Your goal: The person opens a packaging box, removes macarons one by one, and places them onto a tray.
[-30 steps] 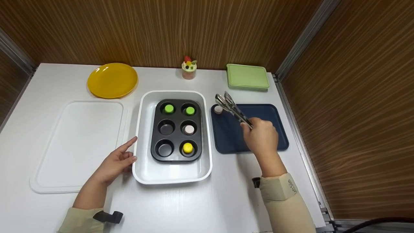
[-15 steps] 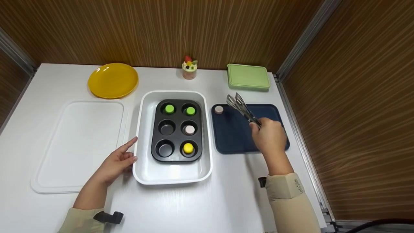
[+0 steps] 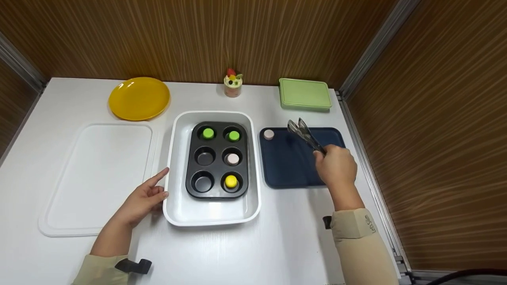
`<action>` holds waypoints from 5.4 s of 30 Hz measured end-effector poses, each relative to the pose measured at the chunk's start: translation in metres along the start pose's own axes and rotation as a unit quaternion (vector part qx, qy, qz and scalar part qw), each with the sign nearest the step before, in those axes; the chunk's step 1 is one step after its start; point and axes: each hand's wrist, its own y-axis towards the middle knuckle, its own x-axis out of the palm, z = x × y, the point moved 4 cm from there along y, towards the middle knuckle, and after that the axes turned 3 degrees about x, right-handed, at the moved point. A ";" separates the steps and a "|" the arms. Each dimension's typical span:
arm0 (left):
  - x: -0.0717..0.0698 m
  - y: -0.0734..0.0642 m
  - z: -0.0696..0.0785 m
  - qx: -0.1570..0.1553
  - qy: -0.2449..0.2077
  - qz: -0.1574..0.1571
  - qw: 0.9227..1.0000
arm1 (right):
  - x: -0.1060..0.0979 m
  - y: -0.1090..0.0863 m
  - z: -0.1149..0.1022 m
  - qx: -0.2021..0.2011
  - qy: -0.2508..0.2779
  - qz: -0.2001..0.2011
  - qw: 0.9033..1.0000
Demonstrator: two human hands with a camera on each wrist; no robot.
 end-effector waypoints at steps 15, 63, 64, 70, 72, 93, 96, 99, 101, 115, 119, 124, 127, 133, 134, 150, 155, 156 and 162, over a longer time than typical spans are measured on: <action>0.000 0.000 0.000 0.006 -0.004 -0.005 1.000 | 0.015 0.011 0.016 0.042 -0.022 -0.054 0.997; 0.000 0.000 0.000 0.001 0.001 -0.007 1.000 | 0.020 0.018 0.011 0.042 -0.012 -0.049 0.998; -0.001 0.000 0.000 0.002 0.002 -0.007 1.000 | 0.019 0.018 0.010 0.040 -0.010 -0.045 0.998; 0.000 -0.001 -0.001 0.004 0.004 -0.004 1.000 | 0.015 0.015 -0.004 0.022 0.003 -0.026 0.999; 0.000 -0.001 -0.001 0.003 0.002 -0.004 1.000 | 0.013 0.014 -0.010 0.014 0.009 -0.019 1.000; 0.000 -0.003 0.003 0.014 0.047 0.034 0.998 | 0.005 0.020 -0.078 -0.024 0.088 0.045 0.995; 0.001 -0.002 0.003 0.012 0.061 0.042 0.997 | 0.003 0.022 -0.092 -0.030 0.098 0.047 0.994; 0.001 -0.003 0.002 0.013 0.065 0.043 0.997 | 0.004 0.024 -0.106 -0.036 0.103 0.047 0.993; 0.001 -0.003 0.002 0.015 0.065 0.042 0.997 | 0.005 0.024 -0.114 -0.042 0.106 0.047 0.992; 0.004 -0.004 0.008 0.022 0.120 0.049 0.991 | 0.014 0.024 -0.154 -0.077 0.119 0.033 0.989; 0.005 -0.004 0.010 0.029 0.139 0.047 0.989 | 0.020 0.022 -0.162 -0.077 0.118 0.015 0.990; 0.006 -0.003 0.010 0.037 0.142 0.045 0.988 | 0.027 0.020 -0.171 -0.082 0.111 -0.009 0.990; 0.006 -0.003 0.010 0.038 0.141 0.046 0.988 | 0.031 0.020 -0.178 -0.085 0.103 -0.025 0.991; 0.005 -0.004 0.010 0.037 0.143 0.047 0.988 | 0.040 0.020 -0.190 -0.081 0.096 -0.058 0.990; 0.005 -0.004 0.010 0.036 0.142 0.046 0.988 | 0.042 0.020 -0.192 -0.082 0.094 -0.062 0.990; 0.005 -0.004 0.007 0.037 0.160 0.048 0.985 | 0.067 0.021 -0.205 -0.086 0.057 -0.111 0.988; 0.005 -0.003 0.008 0.041 0.167 0.050 0.984 | 0.073 0.021 -0.208 -0.094 0.045 -0.113 0.988; 0.005 -0.003 0.008 0.041 0.168 0.050 0.984 | 0.075 0.022 -0.209 -0.095 0.041 -0.115 0.988; 0.006 -0.004 0.008 0.037 0.173 0.050 0.983 | 0.080 0.022 -0.209 -0.096 0.024 -0.124 0.987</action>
